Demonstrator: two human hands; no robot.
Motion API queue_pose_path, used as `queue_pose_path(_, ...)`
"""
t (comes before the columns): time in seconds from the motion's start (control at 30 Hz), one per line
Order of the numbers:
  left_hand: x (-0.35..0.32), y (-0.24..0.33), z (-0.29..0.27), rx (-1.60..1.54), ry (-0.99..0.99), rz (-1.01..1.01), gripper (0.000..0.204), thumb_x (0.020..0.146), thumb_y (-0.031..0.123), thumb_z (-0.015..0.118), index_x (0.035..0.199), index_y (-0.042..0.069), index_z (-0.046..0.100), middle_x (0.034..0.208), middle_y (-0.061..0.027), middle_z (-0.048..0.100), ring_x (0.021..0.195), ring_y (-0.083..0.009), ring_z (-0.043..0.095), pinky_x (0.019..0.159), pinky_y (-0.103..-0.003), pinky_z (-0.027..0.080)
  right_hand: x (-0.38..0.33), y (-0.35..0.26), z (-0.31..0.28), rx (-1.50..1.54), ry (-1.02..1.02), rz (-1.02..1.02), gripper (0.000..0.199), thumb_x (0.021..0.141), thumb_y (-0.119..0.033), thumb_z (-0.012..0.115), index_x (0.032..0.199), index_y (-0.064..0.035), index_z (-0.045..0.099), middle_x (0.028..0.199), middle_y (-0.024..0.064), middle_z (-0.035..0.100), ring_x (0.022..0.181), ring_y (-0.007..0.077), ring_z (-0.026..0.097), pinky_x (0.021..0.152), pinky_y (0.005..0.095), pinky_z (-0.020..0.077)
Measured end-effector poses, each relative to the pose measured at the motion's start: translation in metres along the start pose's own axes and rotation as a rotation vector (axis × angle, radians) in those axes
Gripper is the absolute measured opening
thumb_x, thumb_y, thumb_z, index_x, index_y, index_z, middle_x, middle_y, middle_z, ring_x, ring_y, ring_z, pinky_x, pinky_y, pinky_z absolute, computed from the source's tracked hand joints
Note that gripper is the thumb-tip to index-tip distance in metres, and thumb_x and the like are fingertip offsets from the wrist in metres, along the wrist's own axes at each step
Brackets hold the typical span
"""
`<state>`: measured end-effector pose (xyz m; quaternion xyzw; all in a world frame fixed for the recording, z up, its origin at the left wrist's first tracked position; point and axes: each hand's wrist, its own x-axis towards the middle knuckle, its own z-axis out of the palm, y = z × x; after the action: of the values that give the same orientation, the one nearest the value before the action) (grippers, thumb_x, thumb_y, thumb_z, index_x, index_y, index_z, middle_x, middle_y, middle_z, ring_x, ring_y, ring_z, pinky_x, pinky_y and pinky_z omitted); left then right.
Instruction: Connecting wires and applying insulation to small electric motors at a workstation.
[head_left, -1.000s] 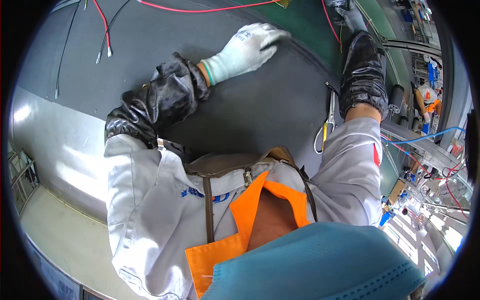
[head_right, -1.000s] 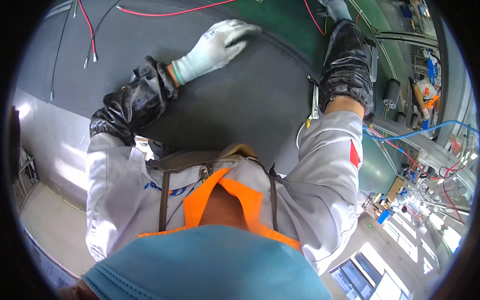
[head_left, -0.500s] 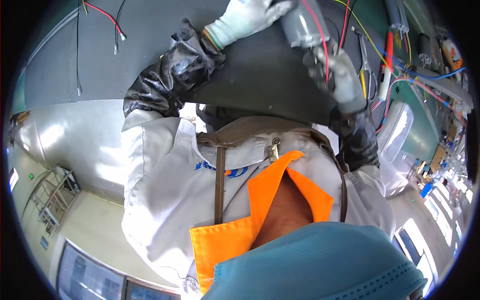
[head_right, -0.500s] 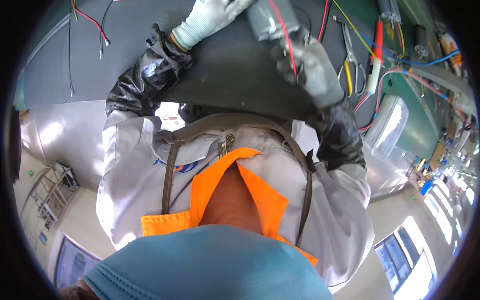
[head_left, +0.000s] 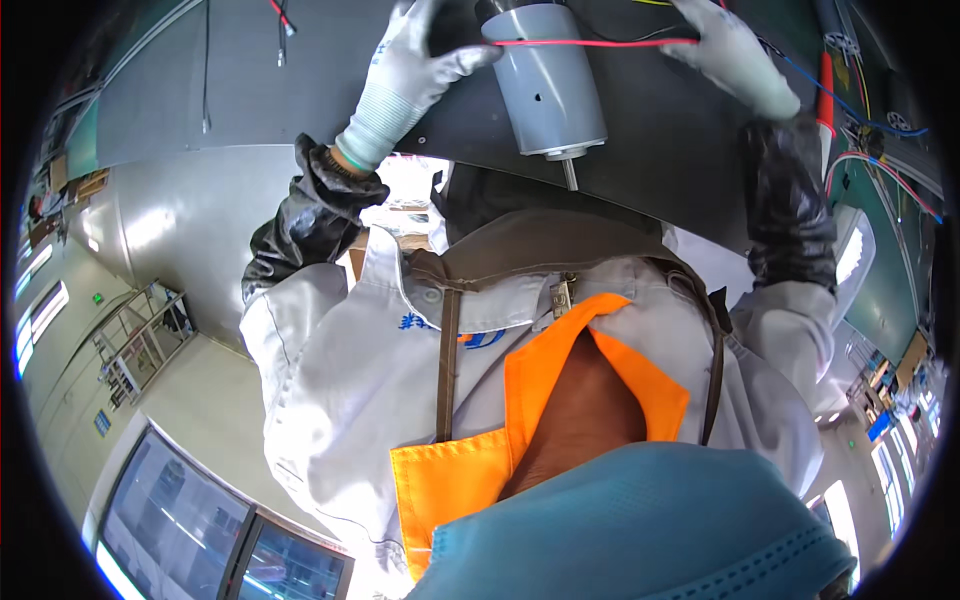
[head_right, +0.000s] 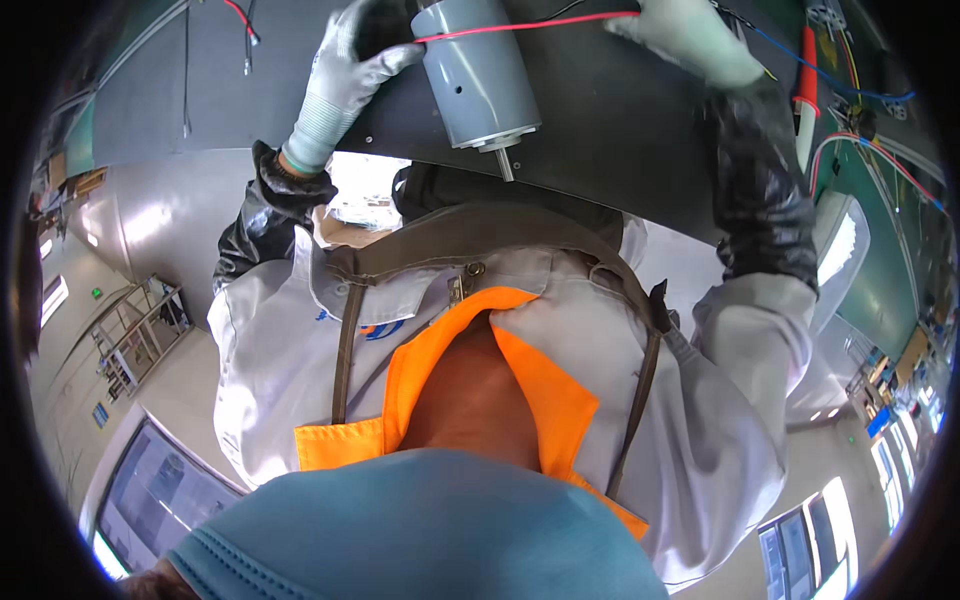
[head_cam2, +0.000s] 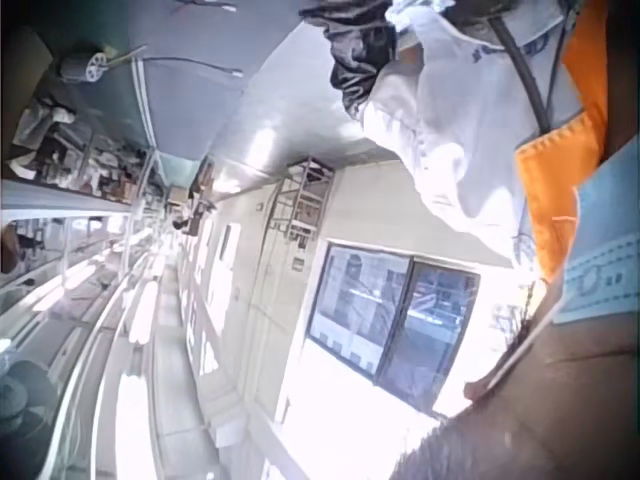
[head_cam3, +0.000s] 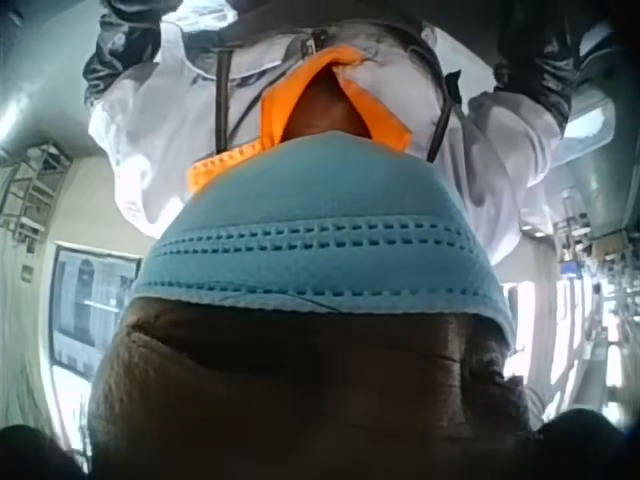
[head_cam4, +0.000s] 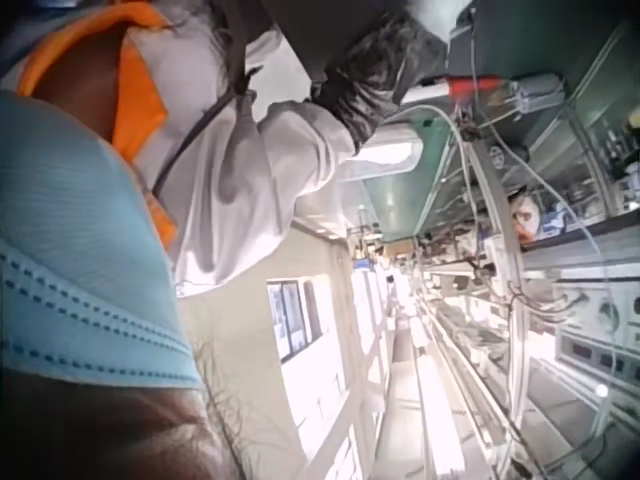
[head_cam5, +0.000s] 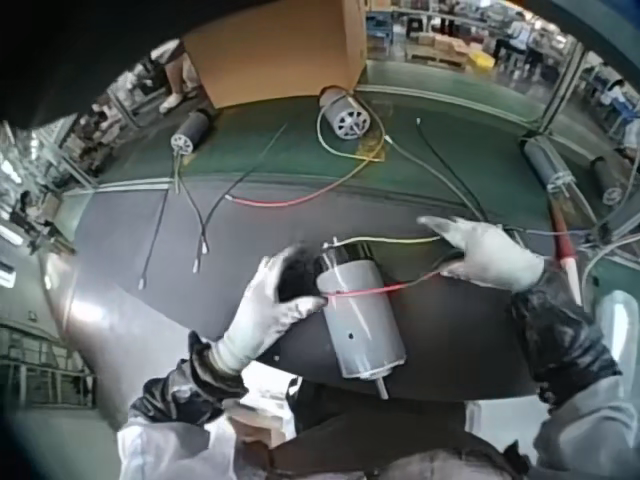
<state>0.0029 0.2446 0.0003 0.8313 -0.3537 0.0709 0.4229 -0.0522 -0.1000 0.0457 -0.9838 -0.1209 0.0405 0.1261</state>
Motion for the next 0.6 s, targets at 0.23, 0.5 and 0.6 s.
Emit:
queue_pose_path(0.23,-0.018,0.001,-0.045,-0.935,-0.487,-0.807,0.082,0.096,0.077,0.044,0.131,0.004,0.06,0.096,-0.0089,0.071,0.078,-0.0139,0.067,0.067,-0.025,0.052,0.011,-0.096,-0.061,0.587,-0.549,-0.611,0.031,0.087,-0.019,0.073,0.114,-0.0015,0.069,0.094,0.0156,0.07,0.088,0.0241,0.069,0.073,0.0396,0.0528)
queue_pose_path(0.5,0.061,0.062,-0.033,-0.127,-0.689,-0.91,0.07,0.099,0.071,0.05,0.113,0.003,0.059,0.079,0.0013,0.052,0.054,-0.0057,0.041,0.046,-0.023,0.032,0.027,-0.291,0.108,0.678,-0.26,-0.845,0.03,0.095,-0.029,0.066,0.102,-0.0013,0.075,0.093,0.0176,0.071,0.086,0.0338,0.068,0.081,0.0401,0.0552)
queue_pose_path(0.6,0.054,0.051,-0.011,-0.122,-0.519,-0.823,0.064,0.098,0.074,0.047,0.078,0.013,0.047,0.064,0.0079,0.039,0.045,-0.0037,0.029,0.041,-0.026,0.024,0.016,-0.258,0.063,0.755,-0.395,-0.822,0.027,0.093,-0.026,0.064,0.104,-0.0042,0.076,0.096,0.018,0.072,0.088,0.0344,0.069,0.079,0.0436,0.0554)
